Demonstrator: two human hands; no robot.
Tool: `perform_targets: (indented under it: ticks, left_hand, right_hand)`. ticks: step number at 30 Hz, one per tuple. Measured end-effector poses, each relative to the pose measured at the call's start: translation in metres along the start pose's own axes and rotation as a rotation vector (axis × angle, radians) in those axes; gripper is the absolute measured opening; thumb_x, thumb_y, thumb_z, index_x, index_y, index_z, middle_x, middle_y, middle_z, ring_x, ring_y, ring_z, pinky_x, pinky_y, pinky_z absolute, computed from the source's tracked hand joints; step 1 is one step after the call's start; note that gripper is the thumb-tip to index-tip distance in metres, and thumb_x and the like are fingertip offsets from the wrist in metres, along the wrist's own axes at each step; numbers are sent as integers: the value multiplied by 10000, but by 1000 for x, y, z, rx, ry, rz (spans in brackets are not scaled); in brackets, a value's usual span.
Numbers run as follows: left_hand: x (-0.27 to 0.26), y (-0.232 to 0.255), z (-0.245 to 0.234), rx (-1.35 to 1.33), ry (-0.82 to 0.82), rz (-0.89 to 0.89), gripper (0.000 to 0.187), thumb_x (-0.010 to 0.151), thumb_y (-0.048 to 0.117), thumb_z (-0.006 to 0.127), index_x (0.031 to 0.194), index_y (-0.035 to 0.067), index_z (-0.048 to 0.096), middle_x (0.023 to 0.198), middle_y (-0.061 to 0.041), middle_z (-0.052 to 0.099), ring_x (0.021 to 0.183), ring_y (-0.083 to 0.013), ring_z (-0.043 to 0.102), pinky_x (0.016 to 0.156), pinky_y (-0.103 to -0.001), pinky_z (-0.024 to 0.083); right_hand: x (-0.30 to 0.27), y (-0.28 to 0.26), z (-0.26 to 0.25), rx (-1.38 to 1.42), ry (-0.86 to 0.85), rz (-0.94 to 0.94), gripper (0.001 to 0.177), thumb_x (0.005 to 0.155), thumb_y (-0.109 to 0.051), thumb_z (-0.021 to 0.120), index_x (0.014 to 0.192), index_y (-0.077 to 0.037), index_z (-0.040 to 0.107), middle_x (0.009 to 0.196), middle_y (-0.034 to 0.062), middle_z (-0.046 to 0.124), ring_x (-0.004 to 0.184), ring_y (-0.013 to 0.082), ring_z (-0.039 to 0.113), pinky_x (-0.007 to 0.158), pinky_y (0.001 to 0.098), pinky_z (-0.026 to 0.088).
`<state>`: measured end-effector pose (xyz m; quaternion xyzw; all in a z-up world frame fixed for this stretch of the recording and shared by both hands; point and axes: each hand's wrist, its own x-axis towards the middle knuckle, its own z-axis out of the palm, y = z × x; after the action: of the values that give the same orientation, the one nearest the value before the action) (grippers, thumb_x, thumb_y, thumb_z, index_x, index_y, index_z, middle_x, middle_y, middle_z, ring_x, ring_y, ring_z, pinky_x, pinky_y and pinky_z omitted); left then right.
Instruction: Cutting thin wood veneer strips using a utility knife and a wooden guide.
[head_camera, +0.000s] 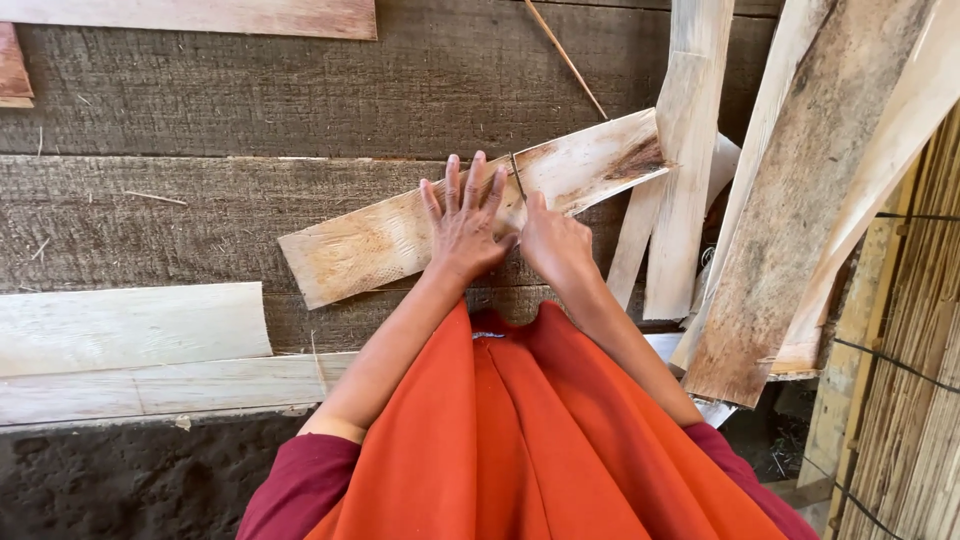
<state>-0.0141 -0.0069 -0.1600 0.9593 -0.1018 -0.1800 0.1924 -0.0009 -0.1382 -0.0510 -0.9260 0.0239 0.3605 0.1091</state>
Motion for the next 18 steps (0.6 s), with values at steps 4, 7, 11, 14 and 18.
perform_targets:
  ticks: [4, 7, 11, 14, 18]
  left_hand:
    - [-1, 2, -3, -7, 16, 12, 988, 818, 574, 681, 1639, 319, 194, 1724, -25, -57, 1544, -379, -149, 1152, -707, -121]
    - [-1, 5, -7, -22, 24, 9, 1002, 813, 580, 684, 1639, 323, 178, 1723, -24, -66, 1546, -367, -158, 1152, -702, -131]
    - [-4, 8, -13, -20, 0, -12, 1005, 828, 615, 675, 1638, 325, 156, 1724, -29, -56, 1549, -357, -144, 1162, -687, -132]
    - [-5, 10, -18, -8, -4, -11, 1006, 829, 619, 671, 1637, 325, 150, 1724, -29, -53, 1550, -356, -140, 1164, -689, -126]
    - [-5, 9, -20, 3, -12, -10, 1005, 830, 603, 686, 1635, 314, 158, 1724, -31, -38, 1550, -351, -135, 1166, -684, -123]
  right_hand:
    - [-22, 2, 4, -11, -56, 43, 214, 955, -93, 280, 1107, -93, 431, 907, 272, 706, 930, 513, 706, 848, 634, 506]
    - [-49, -5, -3, 69, -35, 92, 261, 963, -30, 277, 1120, -49, 485, 820, 262, 697, 867, 475, 721, 855, 623, 526]
    - [-59, 0, 4, -22, -23, 50, 225, 990, -19, 272, 1107, -52, 462, 843, 268, 706, 909, 492, 720, 871, 626, 527]
    - [-54, 6, 5, 17, -26, 68, 241, 1004, -31, 255, 1105, -59, 471, 799, 236, 696, 860, 466, 725, 874, 639, 525]
    - [-34, 24, 16, 83, -104, 106, 246, 1023, -92, 262, 1093, -71, 496, 753, 192, 683, 781, 427, 723, 857, 667, 518]
